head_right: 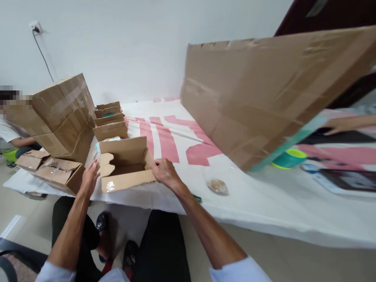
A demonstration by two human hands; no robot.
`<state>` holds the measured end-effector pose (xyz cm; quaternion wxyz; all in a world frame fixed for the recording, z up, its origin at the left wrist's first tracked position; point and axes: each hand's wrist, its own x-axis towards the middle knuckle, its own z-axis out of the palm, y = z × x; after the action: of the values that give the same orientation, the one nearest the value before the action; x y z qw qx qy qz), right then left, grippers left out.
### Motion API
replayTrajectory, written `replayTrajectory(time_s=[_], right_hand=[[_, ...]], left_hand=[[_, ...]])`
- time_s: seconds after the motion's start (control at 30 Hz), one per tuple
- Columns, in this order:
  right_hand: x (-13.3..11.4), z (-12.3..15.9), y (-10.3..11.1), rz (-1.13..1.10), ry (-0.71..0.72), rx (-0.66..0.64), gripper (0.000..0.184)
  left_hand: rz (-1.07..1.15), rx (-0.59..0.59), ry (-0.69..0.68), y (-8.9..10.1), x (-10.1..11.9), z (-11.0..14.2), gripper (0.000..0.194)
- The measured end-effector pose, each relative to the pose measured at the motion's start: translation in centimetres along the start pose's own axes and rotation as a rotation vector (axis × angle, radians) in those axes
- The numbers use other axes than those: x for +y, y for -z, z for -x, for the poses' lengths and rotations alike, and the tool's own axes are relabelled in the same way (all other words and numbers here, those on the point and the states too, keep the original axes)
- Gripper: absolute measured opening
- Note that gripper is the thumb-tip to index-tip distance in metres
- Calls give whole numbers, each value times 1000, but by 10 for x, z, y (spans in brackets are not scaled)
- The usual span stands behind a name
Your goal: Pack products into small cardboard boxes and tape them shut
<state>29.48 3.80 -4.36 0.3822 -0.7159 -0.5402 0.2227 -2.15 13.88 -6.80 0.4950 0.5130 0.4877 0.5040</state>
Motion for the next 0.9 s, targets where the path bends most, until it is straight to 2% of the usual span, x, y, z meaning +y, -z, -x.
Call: replayTrajectory(time_s=[0.07, 0.17, 0.3, 0.43, 0.53, 0.63, 0.73, 0.83, 0.9], right_hand=[[-6, -15, -9, 15, -19, 2, 29], [-17, -37, -27, 59, -52, -4, 24], [-31, -60, -51, 92, -91, 13, 20], [-39, -64, -66, -23, -17, 21, 38], [-30, -56, -71, -68, 102, 65, 48], [-5, -38, -79, -11, 161, 142, 42], [31, -16, -92, 74, 185, 163, 31], [60, 3, -104, 175, 301, 157, 24], [71, 10, -109, 226, 380, 164, 22]], left_hand=[[0, 34, 33, 14, -14, 39, 62], [-188, 100, -77, 23, -20, 79, 45], [-430, 222, -224, 12, -11, 95, 25], [-461, 105, -198, -11, -15, 82, 26], [-478, 51, -164, -27, -24, 60, 28], [-494, 65, -139, -37, -30, 36, 32], [-512, 112, -129, -43, -34, 16, 37], [-532, 154, -120, -47, -36, -2, 36], [-535, 172, -127, -49, -36, -15, 37]])
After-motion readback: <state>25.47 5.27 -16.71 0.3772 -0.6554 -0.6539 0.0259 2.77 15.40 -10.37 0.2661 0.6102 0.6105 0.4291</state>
